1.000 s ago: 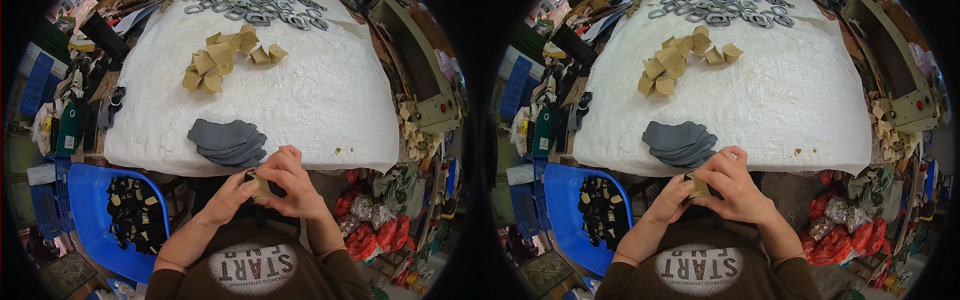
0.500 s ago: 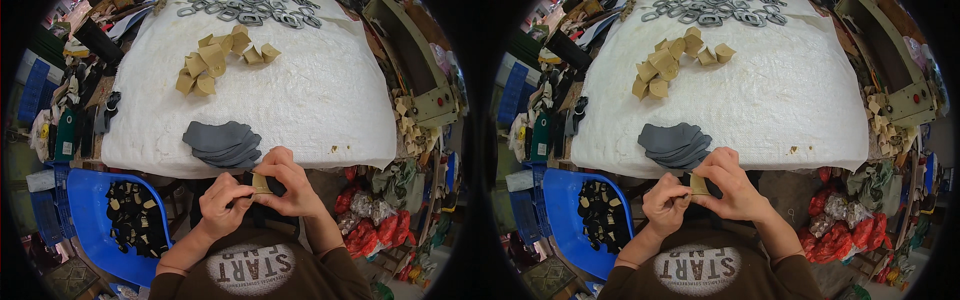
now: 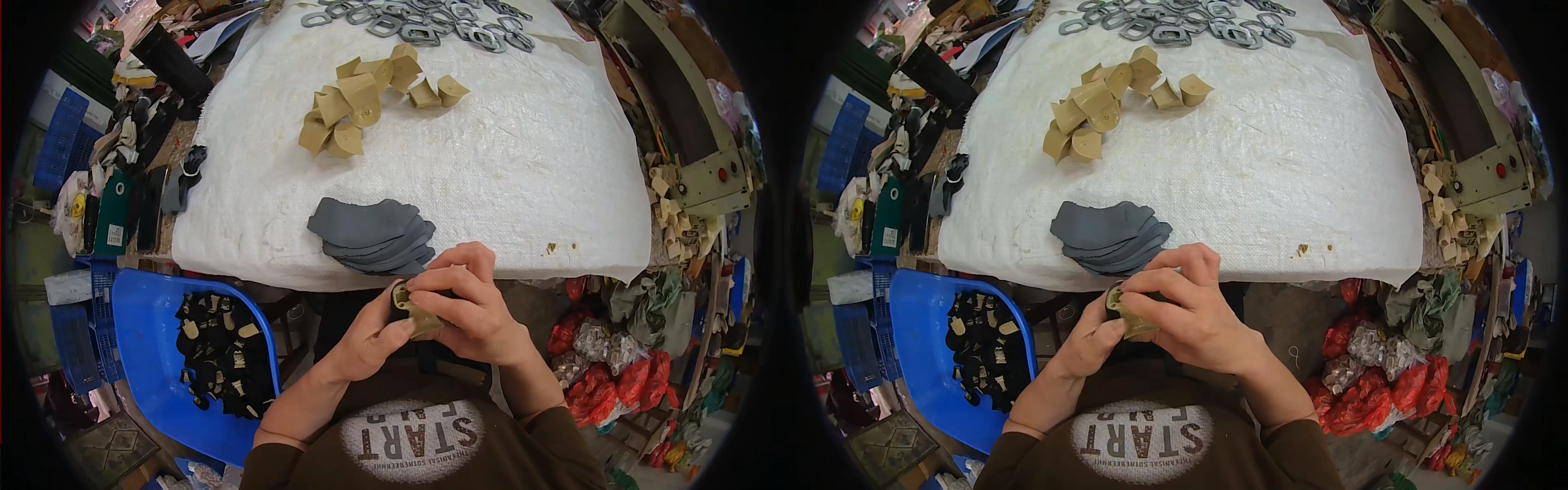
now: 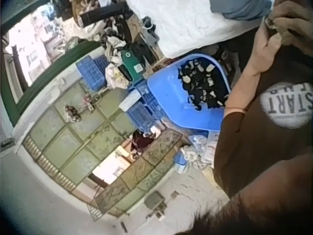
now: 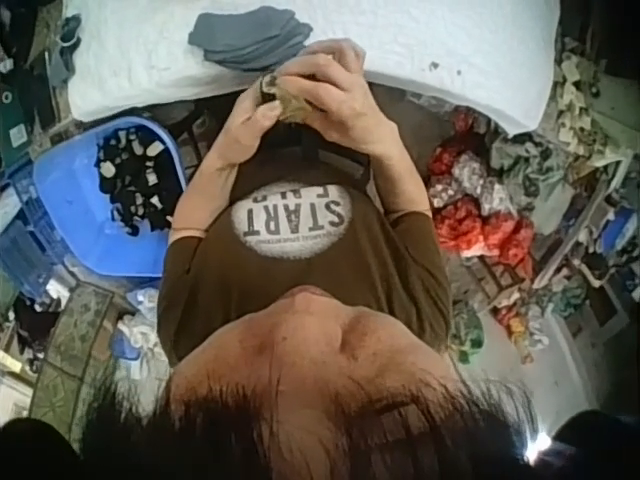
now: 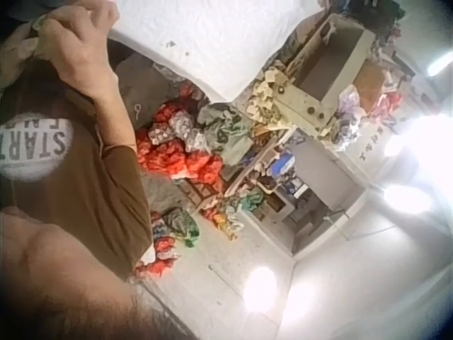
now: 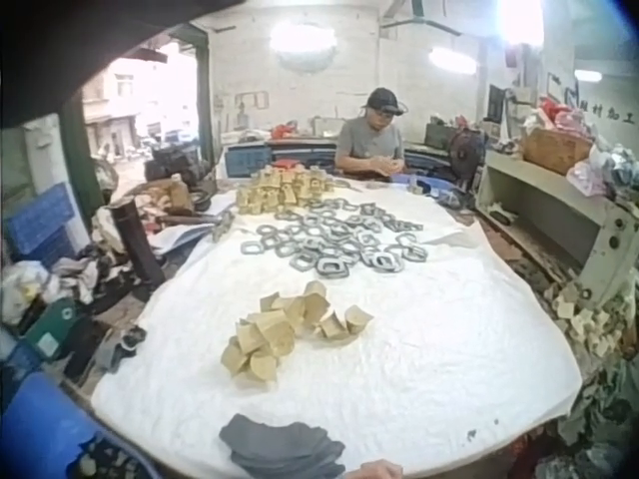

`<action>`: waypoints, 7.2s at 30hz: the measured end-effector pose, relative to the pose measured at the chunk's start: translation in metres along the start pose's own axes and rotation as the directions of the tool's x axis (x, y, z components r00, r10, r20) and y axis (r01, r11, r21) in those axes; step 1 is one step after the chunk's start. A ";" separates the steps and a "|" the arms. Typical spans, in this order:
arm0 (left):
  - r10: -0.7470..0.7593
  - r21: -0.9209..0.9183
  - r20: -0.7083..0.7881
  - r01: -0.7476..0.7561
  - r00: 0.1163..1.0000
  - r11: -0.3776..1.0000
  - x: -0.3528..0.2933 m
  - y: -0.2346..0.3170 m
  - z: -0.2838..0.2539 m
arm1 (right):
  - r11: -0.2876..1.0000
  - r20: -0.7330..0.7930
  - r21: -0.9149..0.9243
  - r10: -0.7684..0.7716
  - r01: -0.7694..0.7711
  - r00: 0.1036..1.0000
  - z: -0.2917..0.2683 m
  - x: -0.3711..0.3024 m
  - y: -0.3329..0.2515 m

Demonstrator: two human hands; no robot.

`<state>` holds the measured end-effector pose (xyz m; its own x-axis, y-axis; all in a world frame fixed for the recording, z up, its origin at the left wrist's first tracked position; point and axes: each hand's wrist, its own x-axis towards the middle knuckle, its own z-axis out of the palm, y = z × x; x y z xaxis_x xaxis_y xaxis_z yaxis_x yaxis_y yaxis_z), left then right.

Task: The recorder is hand-assembling small shoe components, fitting tan-colored pieces onto a dark grey base piece.

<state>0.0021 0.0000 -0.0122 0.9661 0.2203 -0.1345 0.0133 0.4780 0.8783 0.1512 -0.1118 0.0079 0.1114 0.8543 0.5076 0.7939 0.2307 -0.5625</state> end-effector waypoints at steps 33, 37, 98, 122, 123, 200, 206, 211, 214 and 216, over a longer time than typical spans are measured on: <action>0.326 0.400 -0.261 -0.206 0.908 0.893 0.014 -0.009 0.006 | 0.962 -0.155 -0.135 0.215 -0.236 0.964 0.029 -0.008 -0.031; 0.202 0.214 -0.157 -0.167 0.967 0.962 0.007 -0.005 -0.005 | 0.894 0.010 0.317 0.330 -0.316 0.944 -0.004 -0.006 -0.009; 0.111 -0.184 -0.224 -0.154 0.968 0.971 0.017 -0.015 0.015 | 0.312 0.288 0.827 0.479 -0.467 0.829 0.022 -0.009 0.001; 0.062 -0.199 -0.167 -0.095 0.984 0.975 0.016 0.008 0.000 | 0.934 -0.259 0.273 0.302 -0.230 0.917 0.030 -0.011 0.006; 0.063 -0.197 -0.170 -0.097 0.983 0.976 0.018 0.003 -0.001 | 0.934 -0.258 0.275 0.300 -0.227 0.918 0.027 -0.011 0.003; 0.769 0.802 -0.536 0.493 0.349 0.336 -0.108 0.001 -0.115 | 0.930 -0.068 -0.203 0.299 -0.306 0.952 0.078 0.053 0.044; 0.782 0.971 0.006 -0.192 0.624 0.145 -0.009 0.023 -0.046 | 0.908 -0.203 0.177 0.412 -0.380 0.888 0.081 0.046 0.062; 0.677 0.963 0.162 -0.265 0.718 0.051 0.035 0.003 -0.042 | 0.720 -0.313 0.608 0.604 -0.334 0.733 0.057 0.037 0.052; 0.652 0.972 0.053 -0.188 0.756 0.139 0.034 0.009 -0.033 | 0.810 -0.396 0.504 0.524 -0.299 0.754 0.041 0.026 0.038; 0.648 0.955 -0.061 -0.145 0.760 0.260 0.033 0.017 -0.024 | 0.934 -0.459 0.301 0.318 -0.192 0.830 0.034 0.021 0.037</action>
<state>0.0281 0.0360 -0.0130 0.7267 0.5288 0.4386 0.1092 -0.7192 0.6862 0.1628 -0.0696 -0.0244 0.6192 0.5685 0.5417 0.5403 0.1921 -0.8192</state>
